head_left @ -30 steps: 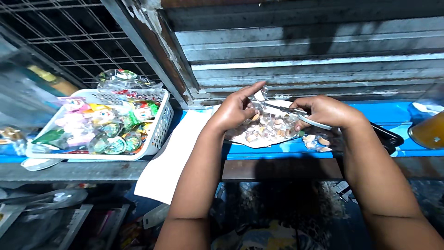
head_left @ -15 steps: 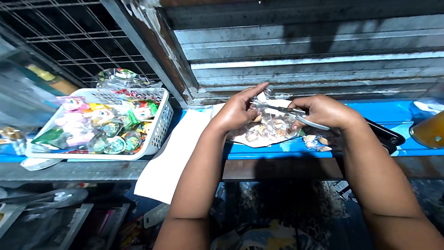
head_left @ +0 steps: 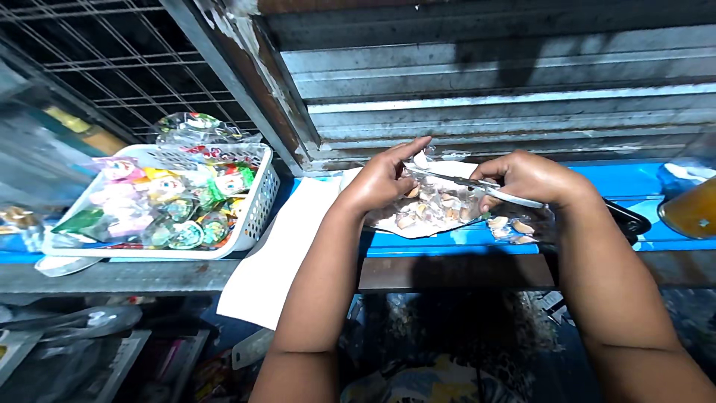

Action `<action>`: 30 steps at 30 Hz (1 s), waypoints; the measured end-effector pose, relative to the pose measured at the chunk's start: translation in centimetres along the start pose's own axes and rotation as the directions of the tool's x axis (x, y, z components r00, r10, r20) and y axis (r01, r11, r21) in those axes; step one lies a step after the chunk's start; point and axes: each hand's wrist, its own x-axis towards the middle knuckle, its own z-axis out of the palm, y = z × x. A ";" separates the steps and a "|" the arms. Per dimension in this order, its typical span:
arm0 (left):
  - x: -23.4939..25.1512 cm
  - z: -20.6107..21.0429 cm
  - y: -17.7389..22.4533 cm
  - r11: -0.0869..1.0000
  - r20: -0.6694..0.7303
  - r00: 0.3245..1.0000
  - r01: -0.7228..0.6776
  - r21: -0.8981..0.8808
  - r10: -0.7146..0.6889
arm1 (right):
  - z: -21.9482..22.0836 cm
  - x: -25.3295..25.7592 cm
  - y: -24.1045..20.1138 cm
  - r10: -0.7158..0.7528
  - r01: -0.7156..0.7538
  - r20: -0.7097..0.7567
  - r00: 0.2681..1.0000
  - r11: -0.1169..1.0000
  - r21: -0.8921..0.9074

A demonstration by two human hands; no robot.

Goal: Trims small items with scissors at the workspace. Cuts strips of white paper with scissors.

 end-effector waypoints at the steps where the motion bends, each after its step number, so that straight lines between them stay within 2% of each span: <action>1: 0.0 -0.1 0.1 1.000 0.007 1.000 0.013 0.008 -0.013 | -0.2 -0.2 0.1 -0.010 0.009 0.006 1.000 0.997 0.071; 5: 0.2 -0.2 -0.2 0.991 0.023 0.999 0.028 0.134 -0.031 | -0.7 -0.4 1.3 -0.060 0.086 -0.109 0.992 0.965 0.249; 9: 0.6 0.0 -0.6 0.887 -0.058 0.994 0.108 0.449 -0.091 | -0.8 0.1 2.1 -0.043 0.113 -0.318 0.947 0.972 0.206; 11: 0.7 0.4 -0.9 0.848 -0.104 0.994 0.073 0.525 -0.022 | -1.0 0.2 2.3 -0.015 0.055 -0.424 0.906 0.995 0.082; 15: 0.6 2.8 -0.6 0.802 -0.129 0.950 -0.162 0.575 0.284 | -1.5 0.2 1.8 0.032 -0.147 -0.592 0.805 0.978 -0.147; 17: 1.0 5.0 0.7 0.719 -0.058 0.908 -0.288 0.632 0.415 | -1.9 0.1 1.5 0.022 -0.163 -0.663 0.748 0.975 -0.152; 20: 2.0 9.4 3.4 0.570 0.189 0.855 -0.471 0.673 0.484 | -2.0 -0.1 1.2 -0.009 -0.140 -0.734 0.679 0.980 -0.141; 22: 3.0 12.5 4.2 0.508 0.348 0.827 -0.550 0.663 0.441 | -2.0 -0.2 1.1 -0.015 -0.130 -0.740 0.673 0.982 -0.138; 24: 4.1 15.2 4.4 0.480 0.448 0.824 -0.567 0.670 0.348 | -1.8 -0.2 0.8 -0.032 -0.115 -0.732 0.680 0.982 -0.150; 26: 4.9 16.9 4.4 0.455 0.496 0.831 -0.554 0.697 0.252 | -1.7 -0.2 0.7 -0.043 -0.106 -0.727 0.685 0.982 -0.158; 28: 5.7 17.5 4.4 0.410 0.519 0.827 -0.560 0.720 0.218 | -1.9 -0.4 0.8 -0.036 -0.108 -0.732 0.680 0.983 -0.149; 30: 6.1 16.8 4.5 0.449 0.515 0.830 -0.552 0.702 0.215 | -2.2 -0.6 0.9 -0.025 -0.117 -0.748 0.663 0.984 -0.136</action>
